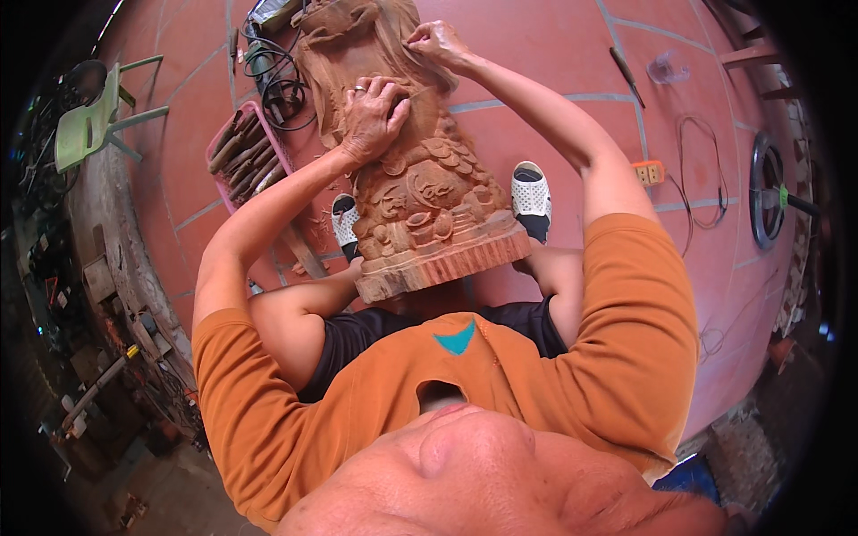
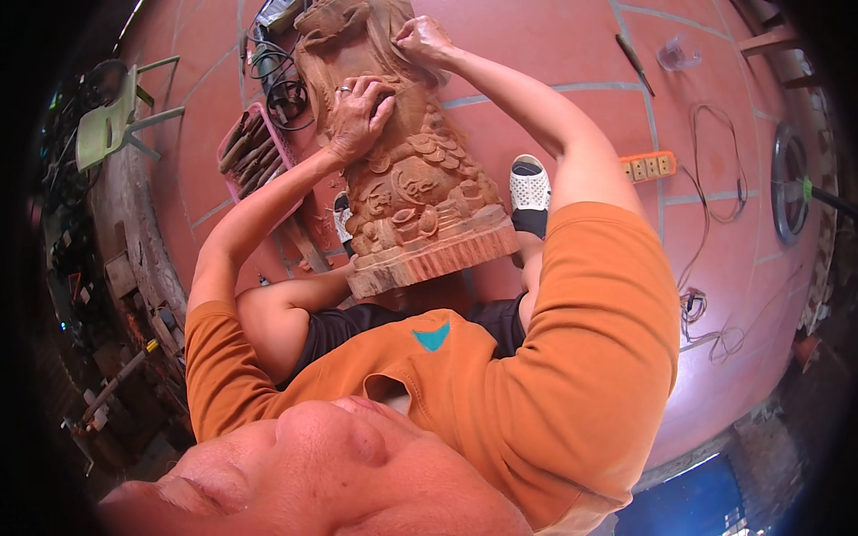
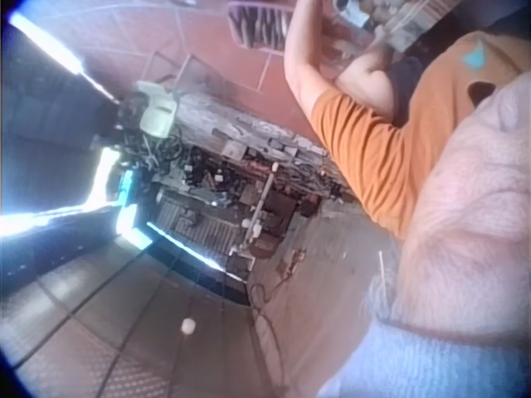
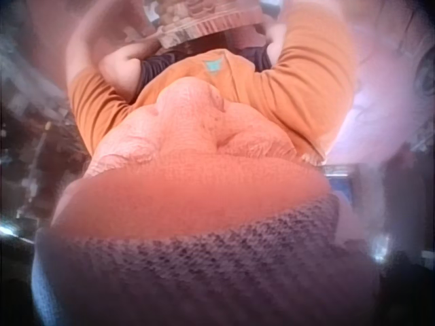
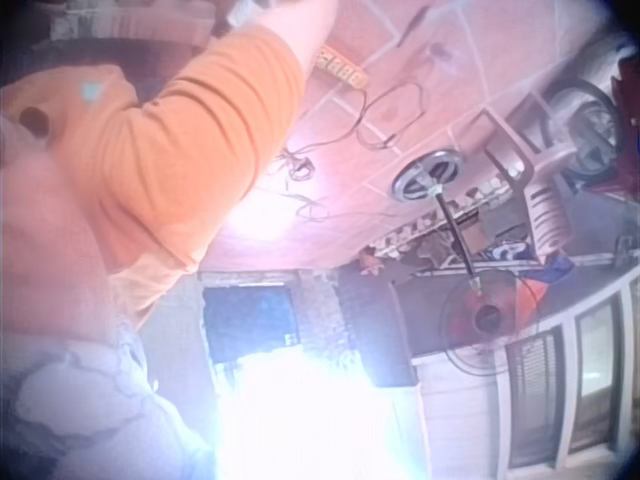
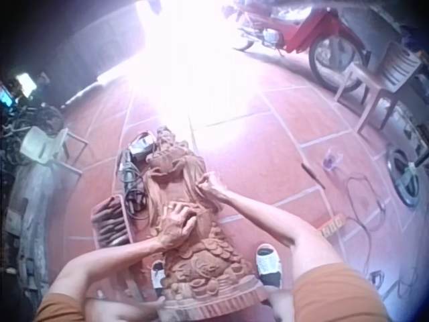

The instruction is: The person carves a wooden sculpture by hand, using small carving tools to refine details on the upper section of the piece. The sculpture is held between the legs while the person sits on the floor.

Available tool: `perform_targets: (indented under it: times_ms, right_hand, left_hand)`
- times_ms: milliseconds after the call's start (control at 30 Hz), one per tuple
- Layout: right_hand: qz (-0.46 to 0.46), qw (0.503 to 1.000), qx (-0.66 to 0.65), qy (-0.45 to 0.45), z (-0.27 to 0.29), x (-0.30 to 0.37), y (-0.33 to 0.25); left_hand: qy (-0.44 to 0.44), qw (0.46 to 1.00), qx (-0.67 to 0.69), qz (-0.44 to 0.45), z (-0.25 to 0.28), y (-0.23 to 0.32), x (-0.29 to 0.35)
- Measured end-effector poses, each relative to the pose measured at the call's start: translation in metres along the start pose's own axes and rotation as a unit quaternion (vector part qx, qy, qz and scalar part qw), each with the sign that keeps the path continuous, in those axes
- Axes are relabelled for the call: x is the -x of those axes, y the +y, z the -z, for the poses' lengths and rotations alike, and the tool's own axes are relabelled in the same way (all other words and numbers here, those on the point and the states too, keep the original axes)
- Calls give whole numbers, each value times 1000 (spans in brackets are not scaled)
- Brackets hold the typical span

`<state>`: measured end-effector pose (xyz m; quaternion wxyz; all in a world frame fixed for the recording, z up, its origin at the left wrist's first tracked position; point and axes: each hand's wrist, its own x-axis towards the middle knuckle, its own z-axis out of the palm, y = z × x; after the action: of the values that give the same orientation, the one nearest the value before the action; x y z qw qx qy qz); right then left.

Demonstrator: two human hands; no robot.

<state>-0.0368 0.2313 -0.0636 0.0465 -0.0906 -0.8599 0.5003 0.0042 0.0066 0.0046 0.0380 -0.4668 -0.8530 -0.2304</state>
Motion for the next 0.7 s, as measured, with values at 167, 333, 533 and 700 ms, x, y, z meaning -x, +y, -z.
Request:
perform_targets:
  times_ms: [167, 333, 533, 700]
  right_hand:
    - [-42, 994, -65, -75, 7, 16, -14]
    - [-20, 998, 14, 65, -9, -2, -11]
    - [13, 997, 59, 50, -12, -5, -12]
    - [17, 1000, 20, -13, 2, 17, -16]
  left_hand:
    - [34, 999, 4, -6, -2, -6, 6]
    - [-4, 1000, -6, -2, 3, 2, -1]
    - [25, 1000, 0, -11, -1, -1, 0]
    - [22, 1000, -3, -6, -2, -4, 4]
